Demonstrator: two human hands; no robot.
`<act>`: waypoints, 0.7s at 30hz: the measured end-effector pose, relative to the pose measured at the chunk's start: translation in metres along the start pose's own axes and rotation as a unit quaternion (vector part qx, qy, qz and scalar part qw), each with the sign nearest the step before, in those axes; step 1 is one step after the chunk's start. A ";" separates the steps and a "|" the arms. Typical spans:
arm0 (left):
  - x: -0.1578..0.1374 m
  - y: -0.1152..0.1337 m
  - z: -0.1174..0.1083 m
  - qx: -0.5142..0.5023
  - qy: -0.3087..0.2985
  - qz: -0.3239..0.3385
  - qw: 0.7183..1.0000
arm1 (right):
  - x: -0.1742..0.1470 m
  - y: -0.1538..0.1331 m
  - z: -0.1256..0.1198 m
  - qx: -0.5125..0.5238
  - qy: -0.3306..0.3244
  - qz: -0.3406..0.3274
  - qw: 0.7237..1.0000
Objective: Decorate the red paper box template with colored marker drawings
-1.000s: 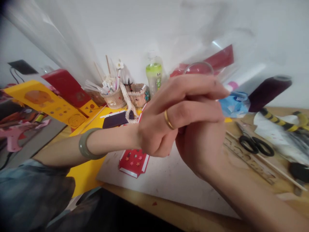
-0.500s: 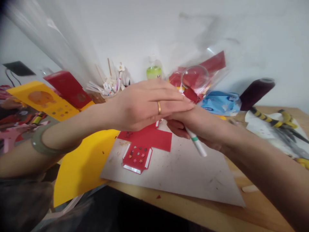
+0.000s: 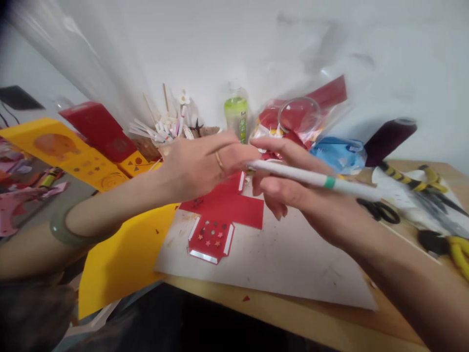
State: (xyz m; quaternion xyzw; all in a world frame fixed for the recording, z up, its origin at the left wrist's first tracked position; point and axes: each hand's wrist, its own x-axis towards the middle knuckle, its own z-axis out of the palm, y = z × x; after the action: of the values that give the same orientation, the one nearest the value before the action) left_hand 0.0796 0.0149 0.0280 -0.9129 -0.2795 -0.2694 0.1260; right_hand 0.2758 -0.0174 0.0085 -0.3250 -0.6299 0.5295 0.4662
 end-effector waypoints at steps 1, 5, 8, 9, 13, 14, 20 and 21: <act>-0.001 0.002 0.004 -0.007 -0.005 0.004 1.000 | 0.000 -0.003 0.006 0.004 0.029 -0.013 0.999; -0.006 0.003 0.020 -0.042 0.036 0.024 0.998 | 0.002 -0.011 0.022 -0.009 0.136 -0.001 0.991; -0.011 0.000 0.026 -0.069 0.059 0.029 0.995 | 0.003 -0.008 0.022 -0.025 0.129 0.005 0.991; -0.012 0.000 0.025 -0.099 0.044 0.022 0.994 | 0.002 -0.005 0.020 -0.033 0.120 0.008 0.992; -0.015 0.001 0.017 -0.391 -0.117 -0.073 0.910 | -0.007 0.001 0.007 -0.088 0.064 0.001 0.994; -0.016 0.001 0.016 -0.476 -0.166 -0.110 0.857 | -0.009 0.002 0.005 -0.101 0.051 -0.005 0.994; -0.024 0.000 0.025 -0.720 -0.355 -0.256 0.538 | -0.014 0.004 0.011 -0.175 0.001 0.051 0.983; -0.026 -0.001 0.027 -0.729 -0.371 -0.269 0.508 | -0.014 0.004 0.014 -0.190 -0.006 0.071 0.979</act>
State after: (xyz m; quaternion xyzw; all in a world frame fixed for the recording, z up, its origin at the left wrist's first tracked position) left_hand 0.0724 0.0142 -0.0084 -0.5806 -0.2379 -0.0357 -0.7778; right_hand 0.2671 -0.0347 0.0007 -0.4486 -0.6968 0.4341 0.3532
